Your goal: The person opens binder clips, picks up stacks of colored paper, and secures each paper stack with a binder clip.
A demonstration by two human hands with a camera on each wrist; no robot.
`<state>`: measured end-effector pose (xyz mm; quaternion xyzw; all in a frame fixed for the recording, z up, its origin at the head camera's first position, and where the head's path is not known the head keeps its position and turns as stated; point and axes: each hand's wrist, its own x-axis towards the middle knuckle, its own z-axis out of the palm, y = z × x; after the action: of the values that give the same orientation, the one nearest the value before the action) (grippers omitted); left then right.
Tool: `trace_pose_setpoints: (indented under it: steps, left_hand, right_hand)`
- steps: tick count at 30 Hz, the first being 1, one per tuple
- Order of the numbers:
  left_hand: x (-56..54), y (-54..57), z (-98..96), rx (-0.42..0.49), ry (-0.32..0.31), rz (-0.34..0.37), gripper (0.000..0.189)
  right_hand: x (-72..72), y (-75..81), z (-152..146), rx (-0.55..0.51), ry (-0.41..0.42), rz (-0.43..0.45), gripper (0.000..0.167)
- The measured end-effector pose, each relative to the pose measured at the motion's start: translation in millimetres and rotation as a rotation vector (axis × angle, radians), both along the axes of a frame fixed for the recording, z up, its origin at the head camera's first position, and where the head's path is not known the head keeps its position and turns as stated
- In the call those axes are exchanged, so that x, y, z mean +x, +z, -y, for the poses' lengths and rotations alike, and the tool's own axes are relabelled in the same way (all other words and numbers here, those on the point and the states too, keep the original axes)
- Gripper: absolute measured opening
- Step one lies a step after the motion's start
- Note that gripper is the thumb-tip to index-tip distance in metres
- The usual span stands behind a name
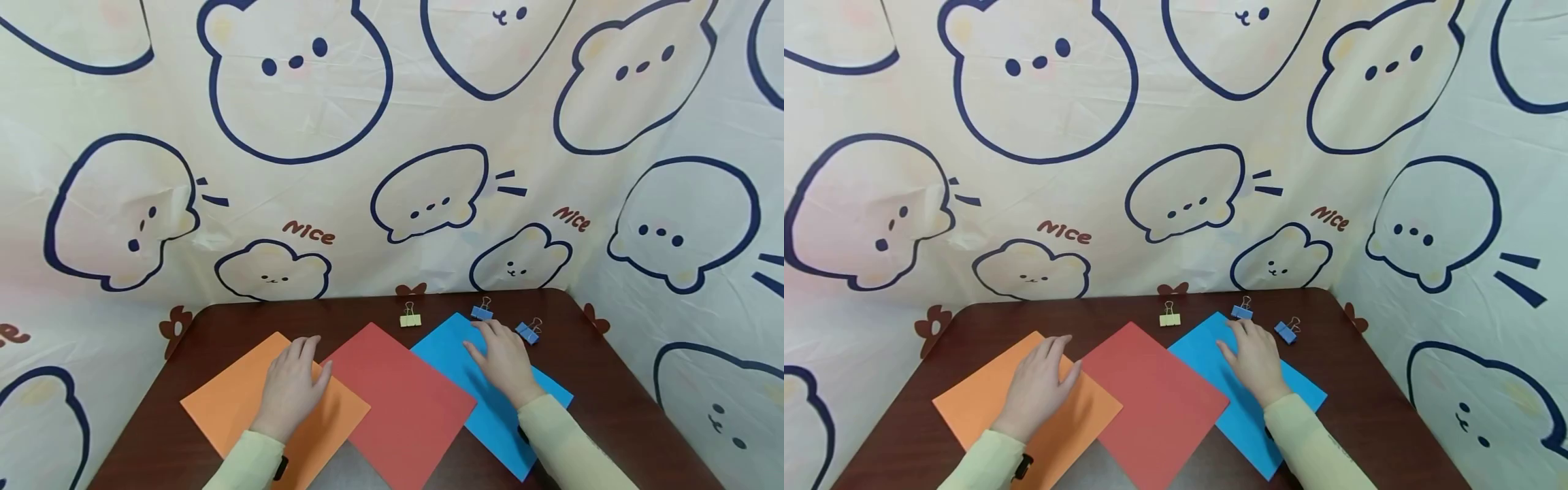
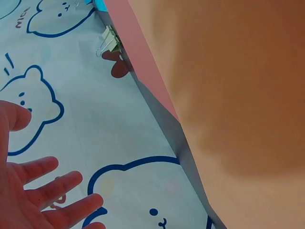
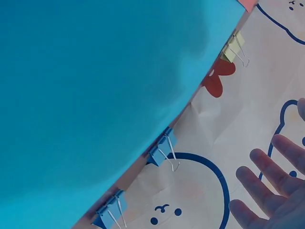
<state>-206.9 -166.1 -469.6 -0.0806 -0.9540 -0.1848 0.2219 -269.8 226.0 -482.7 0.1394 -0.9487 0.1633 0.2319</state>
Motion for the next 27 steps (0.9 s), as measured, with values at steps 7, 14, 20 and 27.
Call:
trace_pose_setpoints:
  steps: [7,14,20,27]
  left_hand:
    - [1.3,0.8,0.5,0.008,-0.002,-0.012,0.054]
    - [3.5,3.0,-0.2,0.017,0.002,-0.006,0.054]
    - [0.8,0.7,1.0,0.007,0.0,-0.017,0.054]
    - [-1.8,-0.7,2.7,-0.014,-0.003,-0.017,0.054]
  right_hand:
    - [-6.6,9.1,2,0.033,0.002,0.002,0.048]
    - [-21.3,15.7,2,0.056,0.014,0.0,0.04]
    - [-35.1,18.4,6,0.04,0.05,-0.026,0.03]
    - [-46.0,17.8,19,0.041,0.092,-0.078,0.021]
